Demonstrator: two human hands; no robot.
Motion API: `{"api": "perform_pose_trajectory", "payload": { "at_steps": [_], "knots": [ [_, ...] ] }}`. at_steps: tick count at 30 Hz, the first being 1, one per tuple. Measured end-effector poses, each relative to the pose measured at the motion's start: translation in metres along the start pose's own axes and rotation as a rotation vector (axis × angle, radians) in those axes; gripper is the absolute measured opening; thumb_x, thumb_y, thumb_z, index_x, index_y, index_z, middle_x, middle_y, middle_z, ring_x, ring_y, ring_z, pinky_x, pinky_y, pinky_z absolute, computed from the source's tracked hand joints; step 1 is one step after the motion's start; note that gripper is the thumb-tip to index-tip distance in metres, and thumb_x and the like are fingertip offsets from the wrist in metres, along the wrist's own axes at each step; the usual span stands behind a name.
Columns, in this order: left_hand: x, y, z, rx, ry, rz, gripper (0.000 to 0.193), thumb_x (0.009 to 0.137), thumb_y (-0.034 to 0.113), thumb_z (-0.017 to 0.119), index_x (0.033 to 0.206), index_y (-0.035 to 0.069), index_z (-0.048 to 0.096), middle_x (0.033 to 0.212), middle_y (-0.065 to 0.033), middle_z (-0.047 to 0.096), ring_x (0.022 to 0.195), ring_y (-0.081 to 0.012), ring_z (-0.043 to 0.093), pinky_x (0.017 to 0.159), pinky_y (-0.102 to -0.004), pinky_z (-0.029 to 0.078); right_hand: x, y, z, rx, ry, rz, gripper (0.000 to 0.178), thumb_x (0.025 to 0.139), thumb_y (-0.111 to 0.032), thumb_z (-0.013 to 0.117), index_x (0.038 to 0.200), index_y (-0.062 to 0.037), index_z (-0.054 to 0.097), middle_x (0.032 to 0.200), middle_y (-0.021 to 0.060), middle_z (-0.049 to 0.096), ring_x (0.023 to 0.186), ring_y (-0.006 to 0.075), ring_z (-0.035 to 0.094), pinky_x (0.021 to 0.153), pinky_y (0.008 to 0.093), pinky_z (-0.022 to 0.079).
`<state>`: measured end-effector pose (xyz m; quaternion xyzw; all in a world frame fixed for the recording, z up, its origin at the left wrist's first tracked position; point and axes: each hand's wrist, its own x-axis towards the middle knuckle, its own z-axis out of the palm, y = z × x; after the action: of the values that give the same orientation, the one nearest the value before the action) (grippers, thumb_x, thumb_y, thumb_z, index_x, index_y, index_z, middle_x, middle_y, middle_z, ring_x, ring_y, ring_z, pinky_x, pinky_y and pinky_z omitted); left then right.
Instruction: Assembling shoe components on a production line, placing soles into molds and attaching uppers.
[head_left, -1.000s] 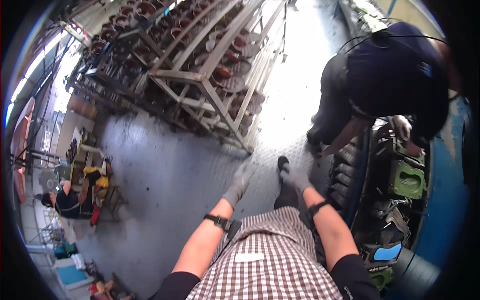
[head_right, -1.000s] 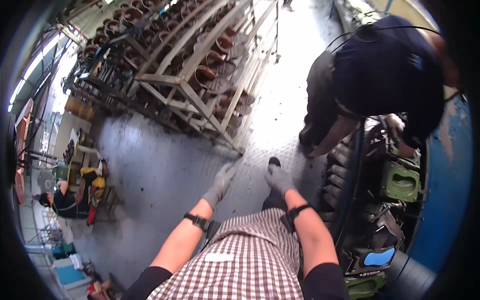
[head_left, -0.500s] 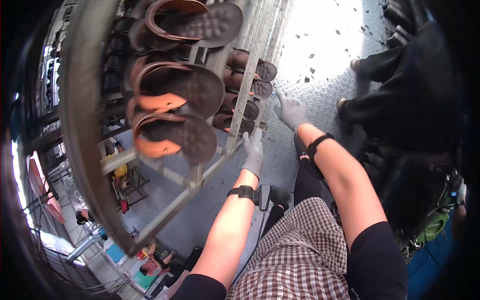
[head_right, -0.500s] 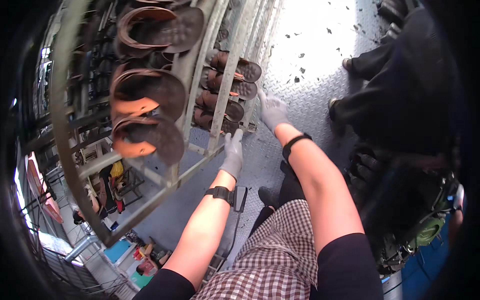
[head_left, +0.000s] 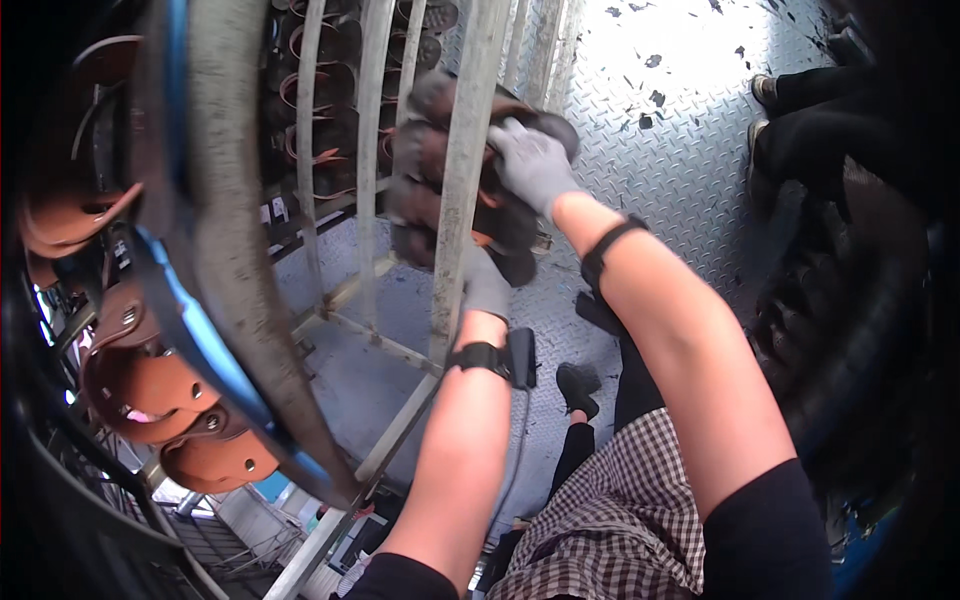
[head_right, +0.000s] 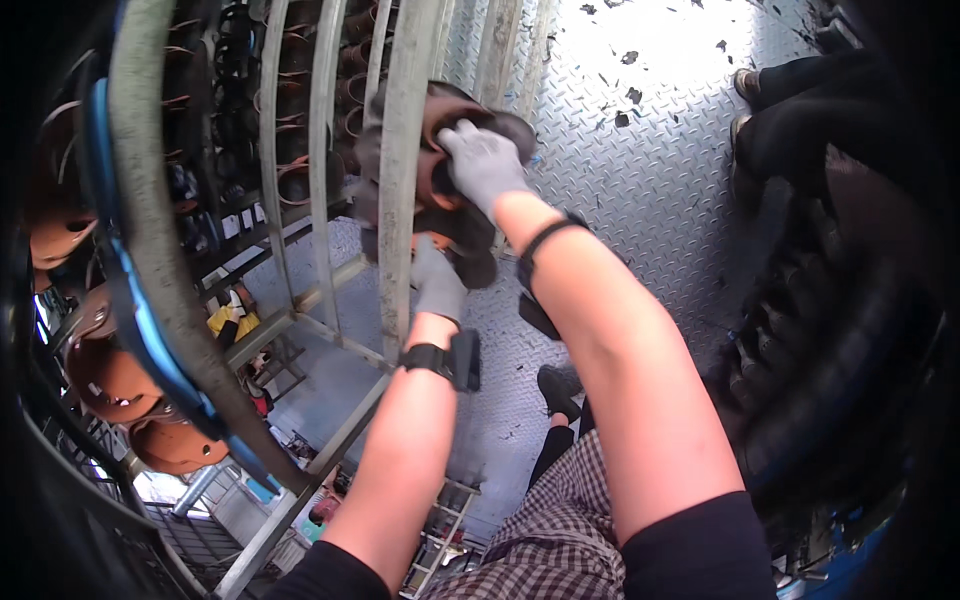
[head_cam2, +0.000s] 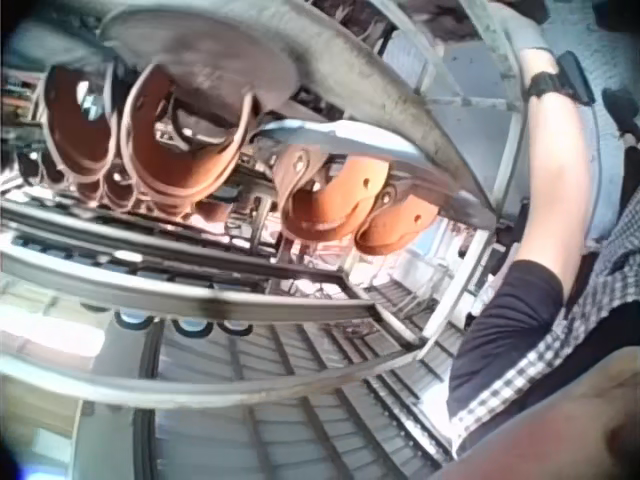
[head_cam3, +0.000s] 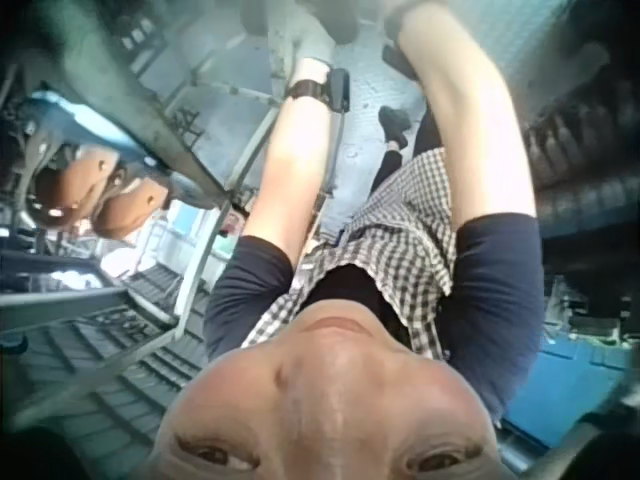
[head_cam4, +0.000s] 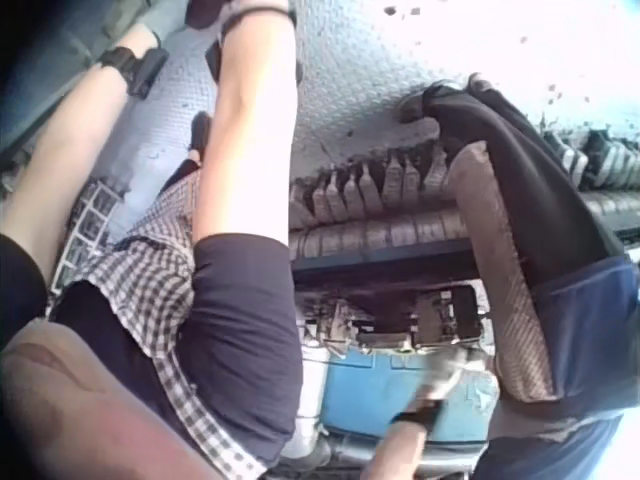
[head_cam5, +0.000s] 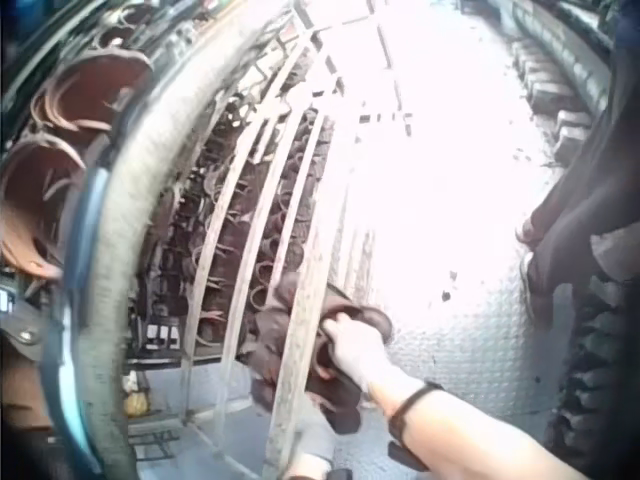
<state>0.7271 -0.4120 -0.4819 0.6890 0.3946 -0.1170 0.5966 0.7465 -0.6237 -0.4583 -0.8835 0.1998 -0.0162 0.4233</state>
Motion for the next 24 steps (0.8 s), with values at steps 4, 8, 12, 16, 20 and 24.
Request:
{"api": "perform_pose_trajectory", "payload": {
  "at_steps": [4, 8, 12, 16, 20, 24],
  "knots": [
    [-0.112, -0.003, -0.013, 0.572, 0.089, -0.198, 0.026, 0.092, 0.029, 0.065, 0.106, 0.008, 0.062, 0.084, -0.0072, 0.067, 0.056, -0.0210, 0.062, 0.040, -0.0376, 0.047, -0.114, 0.021, -0.030, 0.118, 0.112, 0.161, 0.033, 0.090, -0.023, 0.057, 0.121, -0.0121, 0.060, 0.116, 0.0171, 0.064, 0.104, 0.0403, 0.064, 0.088, 0.0501, 0.052],
    [-0.193, 0.016, -0.083, 0.577, -0.183, -0.090, 0.021, 0.091, 0.029, 0.063, 0.087, 0.008, 0.063, 0.073, -0.0041, 0.064, 0.052, -0.0175, 0.060, 0.041, -0.0338, 0.046, -0.228, -0.001, -0.078, 0.735, 0.063, 0.485, 0.037, 0.093, -0.016, 0.060, 0.128, -0.0059, 0.059, 0.119, 0.0251, 0.066, 0.117, 0.0395, 0.063, 0.097, 0.0434, 0.050],
    [-0.265, 0.048, -0.130, 0.791, -0.475, 0.133, 0.034, 0.090, 0.029, 0.066, 0.103, -0.002, 0.067, 0.086, -0.0103, 0.069, 0.077, -0.0177, 0.064, 0.068, -0.0382, 0.052, -0.365, -0.008, -0.117, 1.053, 0.370, 0.515, 0.042, 0.099, 0.000, 0.051, 0.141, 0.0006, 0.049, 0.134, 0.0083, 0.059, 0.123, 0.0180, 0.057, 0.105, 0.0352, 0.047],
    [-0.260, 0.064, -0.208, 1.085, -0.665, 0.316, 0.042, 0.090, 0.030, 0.064, 0.121, 0.001, 0.066, 0.109, -0.0259, 0.070, 0.108, -0.0383, 0.067, 0.089, -0.0425, 0.052, -0.446, -0.047, -0.150, 1.984, 0.392, 0.320, 0.031, 0.103, -0.017, 0.054, 0.131, -0.0047, 0.055, 0.121, 0.0081, 0.064, 0.101, 0.0230, 0.066, 0.085, 0.0393, 0.057],
    [-0.252, 0.095, -0.294, 0.821, -0.798, 0.384, 0.028, 0.088, 0.018, 0.068, 0.109, 0.000, 0.070, 0.100, -0.0100, 0.072, 0.090, -0.0209, 0.066, 0.081, -0.0367, 0.053, -0.551, -0.113, -0.143, 1.430, 0.779, 0.458, 0.032, 0.098, -0.015, 0.055, 0.129, -0.0053, 0.055, 0.113, 0.0084, 0.064, 0.096, 0.0237, 0.066, 0.077, 0.0376, 0.055],
    [-0.279, 0.125, -0.355, 0.749, -0.742, 0.389, 0.045, 0.081, 0.024, 0.073, 0.112, -0.008, 0.067, 0.104, -0.0181, 0.072, 0.094, -0.0272, 0.069, 0.080, -0.0383, 0.053, -0.676, -0.176, -0.138, 1.429, 0.839, 0.239, 0.039, 0.104, -0.032, 0.048, 0.134, -0.0066, 0.054, 0.114, 0.0059, 0.063, 0.103, 0.0209, 0.062, 0.089, 0.0368, 0.052]
  ]
}}
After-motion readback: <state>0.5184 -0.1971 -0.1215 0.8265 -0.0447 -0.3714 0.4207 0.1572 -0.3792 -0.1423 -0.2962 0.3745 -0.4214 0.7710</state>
